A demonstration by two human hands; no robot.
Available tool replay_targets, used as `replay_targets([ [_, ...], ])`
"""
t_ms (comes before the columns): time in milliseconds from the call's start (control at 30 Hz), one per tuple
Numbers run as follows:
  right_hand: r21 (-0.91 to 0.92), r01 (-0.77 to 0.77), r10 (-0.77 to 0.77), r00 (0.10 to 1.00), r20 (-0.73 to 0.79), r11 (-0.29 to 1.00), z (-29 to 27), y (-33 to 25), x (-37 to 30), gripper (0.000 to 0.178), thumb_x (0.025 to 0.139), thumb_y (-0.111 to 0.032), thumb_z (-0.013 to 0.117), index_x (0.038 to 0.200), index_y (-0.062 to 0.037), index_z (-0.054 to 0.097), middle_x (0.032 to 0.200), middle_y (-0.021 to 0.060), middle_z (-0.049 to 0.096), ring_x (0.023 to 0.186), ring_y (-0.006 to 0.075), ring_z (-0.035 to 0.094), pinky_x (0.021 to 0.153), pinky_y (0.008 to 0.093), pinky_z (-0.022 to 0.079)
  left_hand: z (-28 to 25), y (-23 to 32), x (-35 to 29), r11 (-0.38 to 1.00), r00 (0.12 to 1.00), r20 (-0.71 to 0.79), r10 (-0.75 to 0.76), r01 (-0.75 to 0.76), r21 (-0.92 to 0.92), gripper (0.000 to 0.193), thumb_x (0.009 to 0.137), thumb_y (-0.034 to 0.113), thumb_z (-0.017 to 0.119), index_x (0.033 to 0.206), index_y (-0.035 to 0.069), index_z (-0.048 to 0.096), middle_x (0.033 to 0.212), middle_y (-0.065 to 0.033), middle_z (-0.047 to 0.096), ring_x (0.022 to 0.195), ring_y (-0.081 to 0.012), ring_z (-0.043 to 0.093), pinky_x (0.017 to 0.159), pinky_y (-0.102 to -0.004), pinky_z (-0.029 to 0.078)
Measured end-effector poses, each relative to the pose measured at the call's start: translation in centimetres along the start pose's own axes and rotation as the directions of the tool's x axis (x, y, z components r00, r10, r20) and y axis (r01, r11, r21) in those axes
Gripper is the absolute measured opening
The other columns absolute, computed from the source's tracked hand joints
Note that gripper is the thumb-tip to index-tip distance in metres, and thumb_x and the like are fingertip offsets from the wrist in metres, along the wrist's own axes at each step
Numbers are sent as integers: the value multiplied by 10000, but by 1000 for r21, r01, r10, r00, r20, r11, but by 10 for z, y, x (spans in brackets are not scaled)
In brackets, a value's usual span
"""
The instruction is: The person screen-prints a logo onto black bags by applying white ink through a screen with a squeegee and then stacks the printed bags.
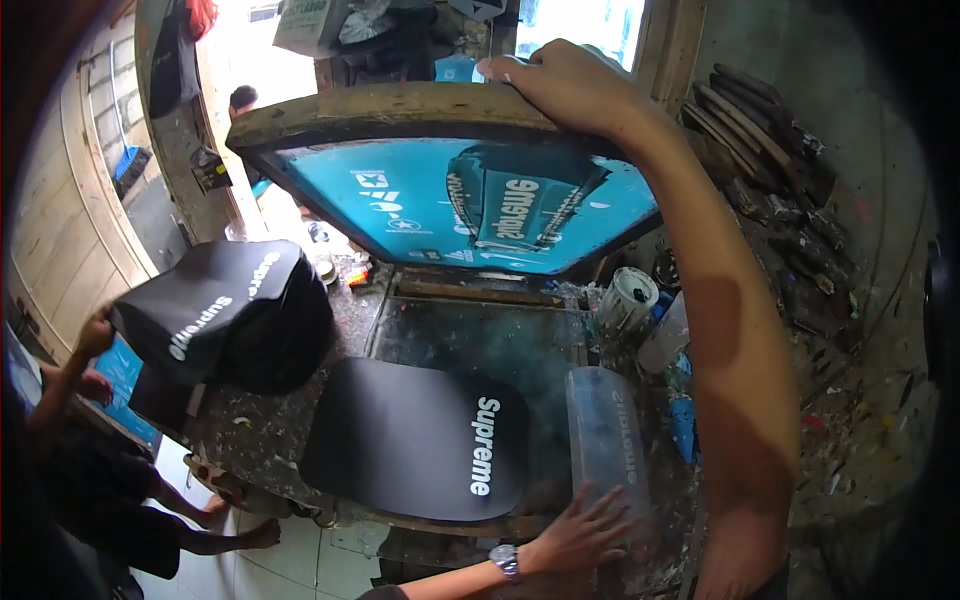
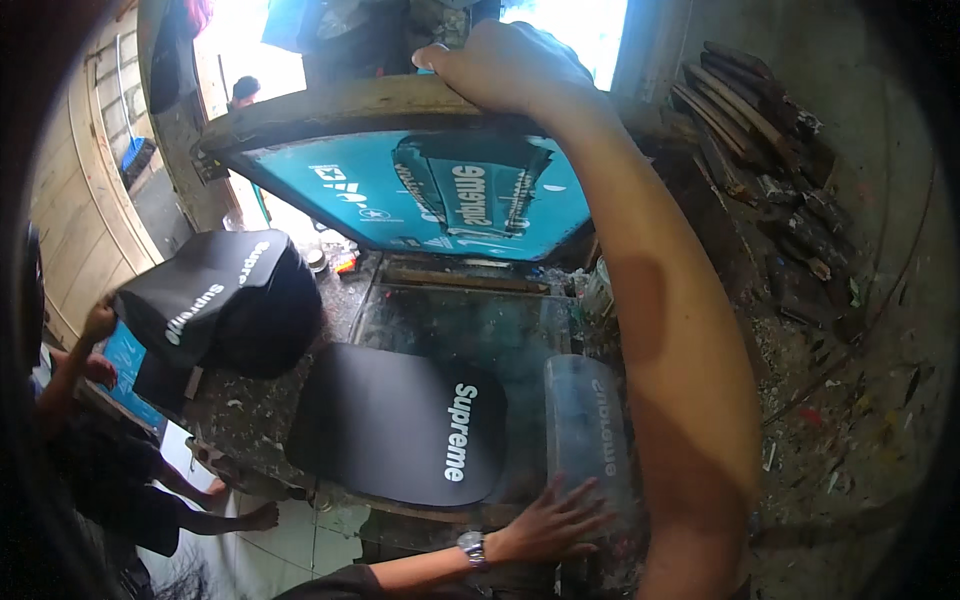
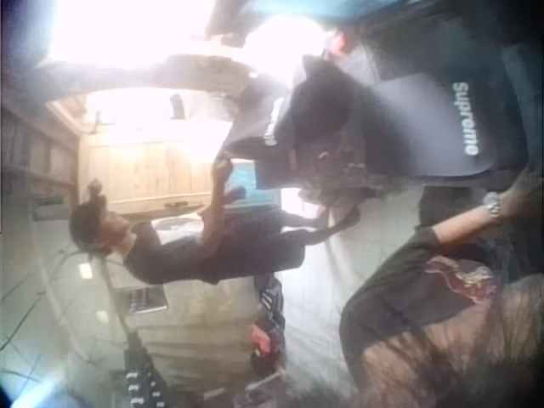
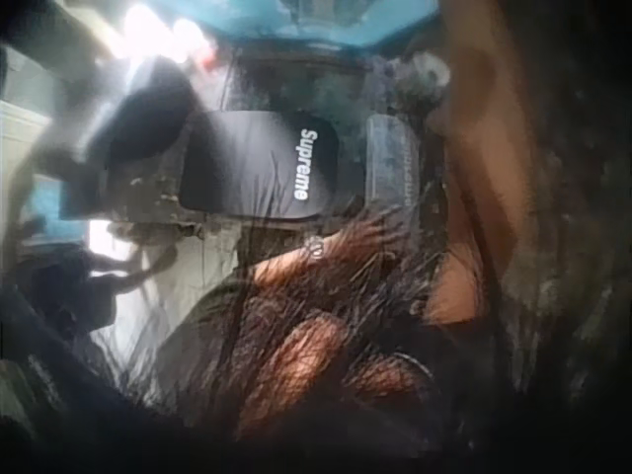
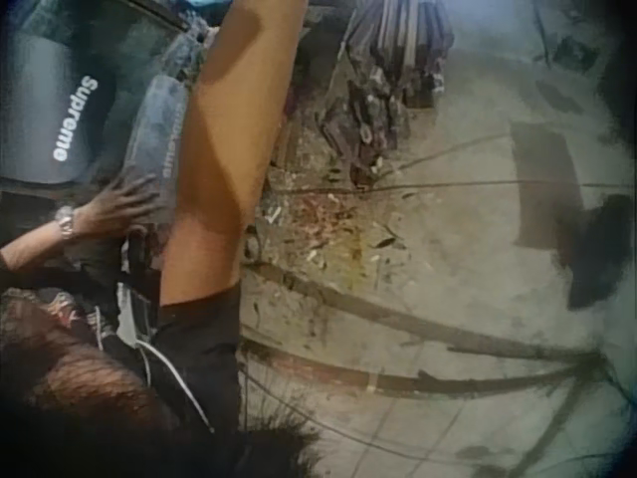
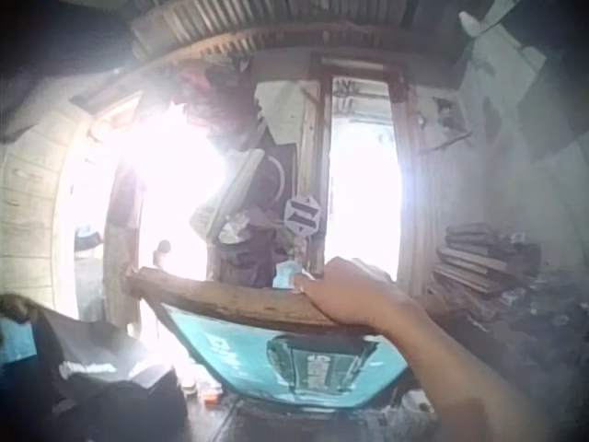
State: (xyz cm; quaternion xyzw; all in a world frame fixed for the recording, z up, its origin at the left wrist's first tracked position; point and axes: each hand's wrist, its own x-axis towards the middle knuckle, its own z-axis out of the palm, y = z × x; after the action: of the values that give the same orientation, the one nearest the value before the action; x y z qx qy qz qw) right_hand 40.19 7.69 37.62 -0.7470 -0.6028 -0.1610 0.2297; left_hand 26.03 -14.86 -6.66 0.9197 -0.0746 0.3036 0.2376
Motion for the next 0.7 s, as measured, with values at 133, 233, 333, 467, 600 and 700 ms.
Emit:
replay_targets([
  [133, -1, 209, -204, 953, -225, 978, 9, 6, 9, 809, 896, -739, 546, 853, 39, 761, 761, 231, 710, 725, 334, 710, 724, 443, 529, -56, -34, -82, 961, 990, 44, -137, 123, 246, 501, 908, 441, 700, 1326, 168, 659, 1342, -82, 656, 1419, -272, 491, 1216, -703, 114],
  [233, 19, 167, -167, 986, -27, 986, -4, -9, 8, 549, 994, -442, 570, 1142, 64, 723, 1023, 233, 748, 972, 320, 727, 866, 414, 547, -124, -49, -145, 726, 782, -3, -624, 581, 368, 576, 916, 407, 683, 1434, 174, 586, 1492, -110, 544, 1483, -360, 371, 1207, -693, 61],
  [333, 204, 13, -24, 998, 55, 979, -22, -10, -4, 539, 962, -443, 597, 1149, 46, 727, 1021, 226, 751, 986, 329, 730, 892, 426, 545, -145, -48, -138, 535, 606, 8, -795, 695, 481, 667, 964, 444, 632, 1556, 190, 461, 1659, -136, 336, 1552, -448, 174, 1195, -704, 15],
  [467, 276, 113, -122, 992, 17, 955, -16, 4, 6, 561, 942, -466, 622, 1157, 40, 729, 1080, 226, 744, 1000, 325, 722, 903, 416, 537, -144, -52, -149, 492, 580, 22, -814, 670, 555, 718, 980, 530, 582, 1595, 203, 407, 1695, -138, 263, 1574, -453, 101, 1188, -717, -9],
  [600, 114, 195, -189, 980, -65, 974, -1, -1, 25, 550, 940, -462, 636, 1215, 6, 725, 1207, 219, 707, 1055, 295, 688, 912, 384, 520, -143, -55, -148, 482, 553, 29, -833, 698, 530, 717, 976, 530, 589, 1594, 209, 413, 1699, -131, 258, 1578, -445, 96, 1187, -717, -19],
  [700, 211, 181, -185, 983, 0, 961, -7, 2, 22, 486, 967, -435, 605, 1240, -55, 734, 1207, 187, 710, 1040, 261, 679, 904, 369, 518, -141, -56, -152, 489, 592, 19, -806, 647, 585, 718, 972, 549, 583, 1589, 219, 425, 1696, -114, 281, 1582, -424, 118, 1191, -710, -28],
])
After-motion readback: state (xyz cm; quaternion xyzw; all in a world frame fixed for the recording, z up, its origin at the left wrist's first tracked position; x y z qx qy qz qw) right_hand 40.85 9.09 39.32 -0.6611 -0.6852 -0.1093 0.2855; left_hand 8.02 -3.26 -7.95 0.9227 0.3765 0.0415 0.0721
